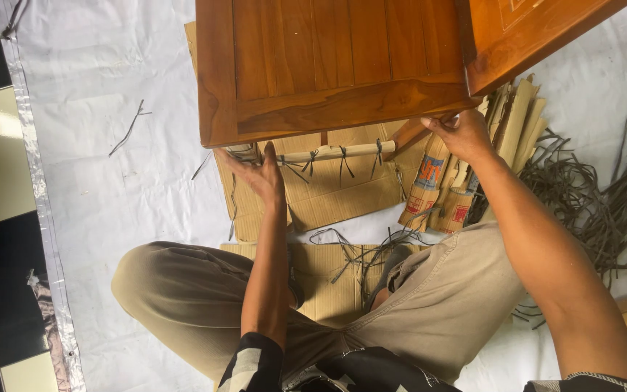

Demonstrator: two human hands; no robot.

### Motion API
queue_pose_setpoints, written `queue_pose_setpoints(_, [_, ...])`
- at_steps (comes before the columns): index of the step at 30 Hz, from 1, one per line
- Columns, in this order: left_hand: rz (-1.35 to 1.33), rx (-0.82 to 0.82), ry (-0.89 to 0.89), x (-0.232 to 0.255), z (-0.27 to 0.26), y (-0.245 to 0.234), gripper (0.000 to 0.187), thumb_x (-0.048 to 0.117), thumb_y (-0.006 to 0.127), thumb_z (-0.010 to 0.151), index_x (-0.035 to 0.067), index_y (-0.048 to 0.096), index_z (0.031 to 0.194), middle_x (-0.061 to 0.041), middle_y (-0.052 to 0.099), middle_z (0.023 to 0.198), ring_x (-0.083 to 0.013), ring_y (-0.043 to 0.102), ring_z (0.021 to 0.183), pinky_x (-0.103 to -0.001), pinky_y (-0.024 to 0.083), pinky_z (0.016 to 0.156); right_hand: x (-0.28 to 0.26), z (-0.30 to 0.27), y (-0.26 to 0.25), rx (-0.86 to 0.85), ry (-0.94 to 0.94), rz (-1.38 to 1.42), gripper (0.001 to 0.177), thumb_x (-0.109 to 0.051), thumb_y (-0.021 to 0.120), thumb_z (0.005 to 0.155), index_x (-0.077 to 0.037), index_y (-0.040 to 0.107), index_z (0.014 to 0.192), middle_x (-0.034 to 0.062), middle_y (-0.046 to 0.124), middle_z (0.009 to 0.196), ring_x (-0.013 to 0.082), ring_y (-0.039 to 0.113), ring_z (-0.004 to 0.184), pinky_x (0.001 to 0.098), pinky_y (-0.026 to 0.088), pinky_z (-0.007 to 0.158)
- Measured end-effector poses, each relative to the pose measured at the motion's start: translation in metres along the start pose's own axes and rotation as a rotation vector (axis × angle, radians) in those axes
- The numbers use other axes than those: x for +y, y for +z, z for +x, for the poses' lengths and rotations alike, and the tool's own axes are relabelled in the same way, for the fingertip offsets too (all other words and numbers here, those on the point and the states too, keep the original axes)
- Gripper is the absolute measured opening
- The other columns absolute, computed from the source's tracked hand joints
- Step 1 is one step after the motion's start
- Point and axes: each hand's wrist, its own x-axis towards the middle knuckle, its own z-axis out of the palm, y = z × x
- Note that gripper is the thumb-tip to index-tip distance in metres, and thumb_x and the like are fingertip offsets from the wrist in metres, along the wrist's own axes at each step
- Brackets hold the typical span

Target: Tying black plastic straps to the base and legs of a wooden chair for packaging.

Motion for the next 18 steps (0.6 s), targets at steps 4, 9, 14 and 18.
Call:
queue_pose_setpoints(4, [0.081, 0.024, -0.105, -0.032, 0.016, 0.018, 0.102, 0.028, 0.077, 0.096, -0.003, 0.004, 0.161, -0.035, 0.008, 0.166, -0.0504, 0.011, 0.156, -0.057, 0.015, 0.127, 0.014, 0.001, 0.005, 0.014, 0.006, 0.018, 0.04, -0.035, 0.083, 0.094, -0.002, 0.069, 0.113, 0.0095, 0.073, 0.094, 0.0201, 0.068, 0.086, 0.0358, 0.054, 0.079])
queue_pose_setpoints(9, [0.041, 0.067, -0.066, -0.015, 0.032, 0.019, 0.086, 0.027, 0.072, 0.098, -0.004, 0.018, 0.156, -0.034, 0.031, 0.154, -0.0477, 0.033, 0.142, -0.056, 0.024, 0.122, 0.006, 0.002, 0.011, 0.027, -0.043, 0.105, 0.035, -0.034, 0.082, 0.093, -0.002, 0.071, 0.104, 0.0062, 0.073, 0.087, 0.0172, 0.069, 0.08, 0.0337, 0.053, 0.074])
queue_pose_setpoints(14, [0.007, 0.059, -0.095, -0.037, 0.09, 0.026, 0.072, 0.022, 0.069, 0.094, -0.003, 0.029, 0.148, -0.03, 0.041, 0.139, -0.0427, 0.042, 0.129, -0.055, 0.032, 0.114, -0.016, 0.011, 0.035, 0.022, -0.018, -0.03, 0.035, -0.034, 0.083, 0.093, 0.0, 0.073, 0.091, 0.0108, 0.069, 0.074, 0.0232, 0.065, 0.067, 0.0363, 0.051, 0.065])
queue_pose_setpoints(18, [0.026, 0.078, -0.032, -0.077, 0.137, 0.041, 0.072, 0.017, 0.072, 0.088, -0.002, 0.033, 0.145, -0.028, 0.044, 0.136, -0.0414, 0.044, 0.127, -0.054, 0.033, 0.113, -0.036, 0.017, 0.051, 0.026, -0.013, -0.101, 0.039, -0.034, 0.083, 0.094, 0.002, 0.071, 0.085, 0.0161, 0.067, 0.071, 0.0306, 0.064, 0.064, 0.0411, 0.049, 0.063])
